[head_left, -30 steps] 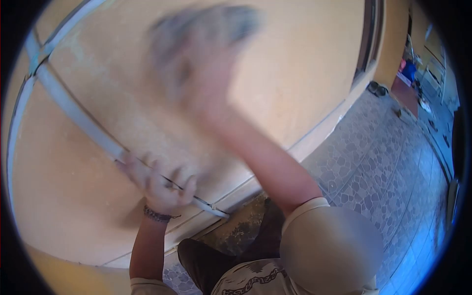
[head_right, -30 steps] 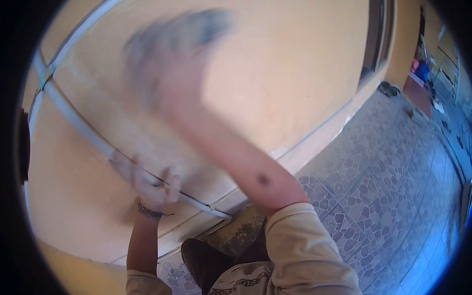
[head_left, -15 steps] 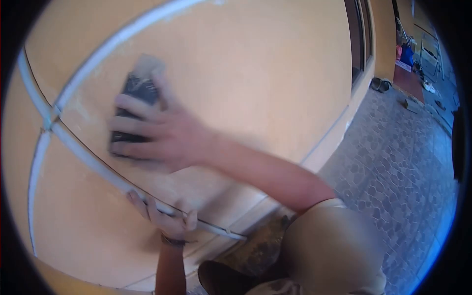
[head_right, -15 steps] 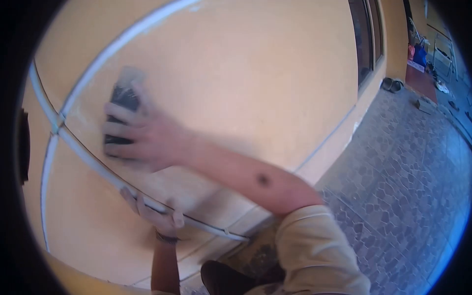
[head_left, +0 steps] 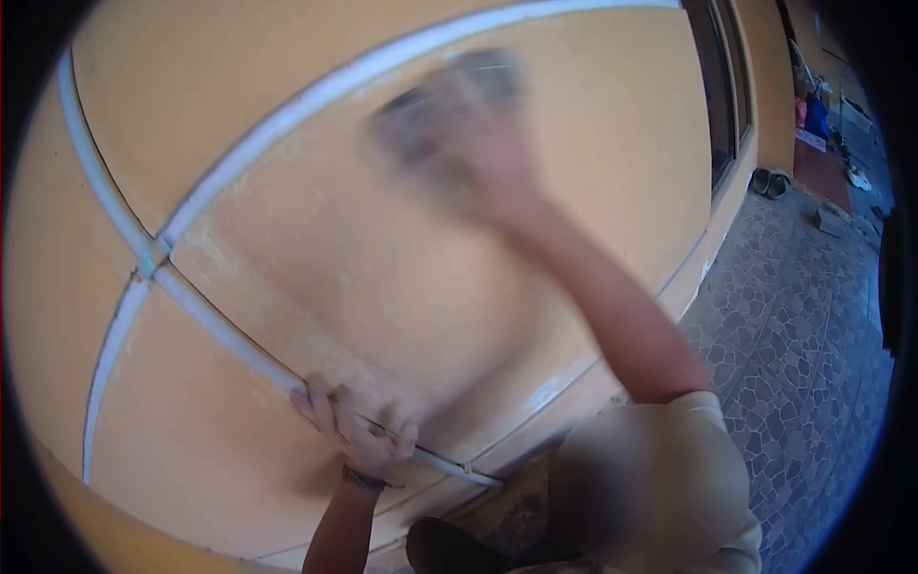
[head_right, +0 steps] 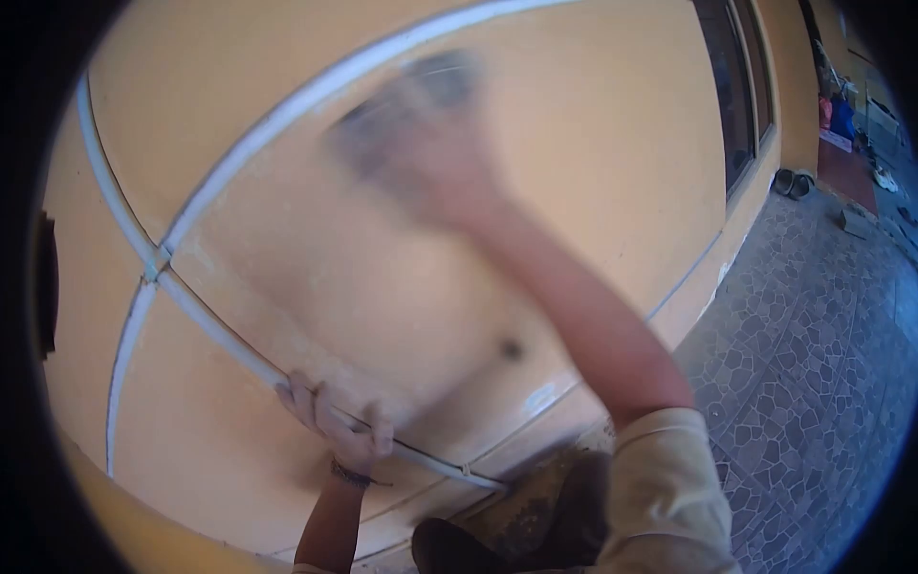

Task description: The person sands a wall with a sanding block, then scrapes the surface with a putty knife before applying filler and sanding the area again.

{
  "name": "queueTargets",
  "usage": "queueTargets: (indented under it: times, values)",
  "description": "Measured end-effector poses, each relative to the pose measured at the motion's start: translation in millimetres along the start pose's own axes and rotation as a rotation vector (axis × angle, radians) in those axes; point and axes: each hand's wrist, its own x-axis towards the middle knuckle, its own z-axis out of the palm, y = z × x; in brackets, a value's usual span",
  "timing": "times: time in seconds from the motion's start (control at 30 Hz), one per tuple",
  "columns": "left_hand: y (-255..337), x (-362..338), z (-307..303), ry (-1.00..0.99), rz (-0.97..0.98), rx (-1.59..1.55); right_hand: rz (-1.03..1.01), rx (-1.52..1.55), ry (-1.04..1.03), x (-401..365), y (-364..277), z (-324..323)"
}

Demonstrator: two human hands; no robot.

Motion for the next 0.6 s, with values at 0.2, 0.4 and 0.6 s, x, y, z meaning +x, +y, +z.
queueTargets:
  times: [0.2,0.4,0.6]
  values:
    - [10,9,-8,-0.210,-0.010,0.164,0.747,-0.096,0.438,-16,-27,29]
    - [-3,-2,3,0.041,0.029,-0.042,-0.161,0.246,-0.036,-27,-84,5]
    - [0,-1,-5,0.041,-0.024,-0.059,0.994,-0.086,0.364,18,-27,-18]
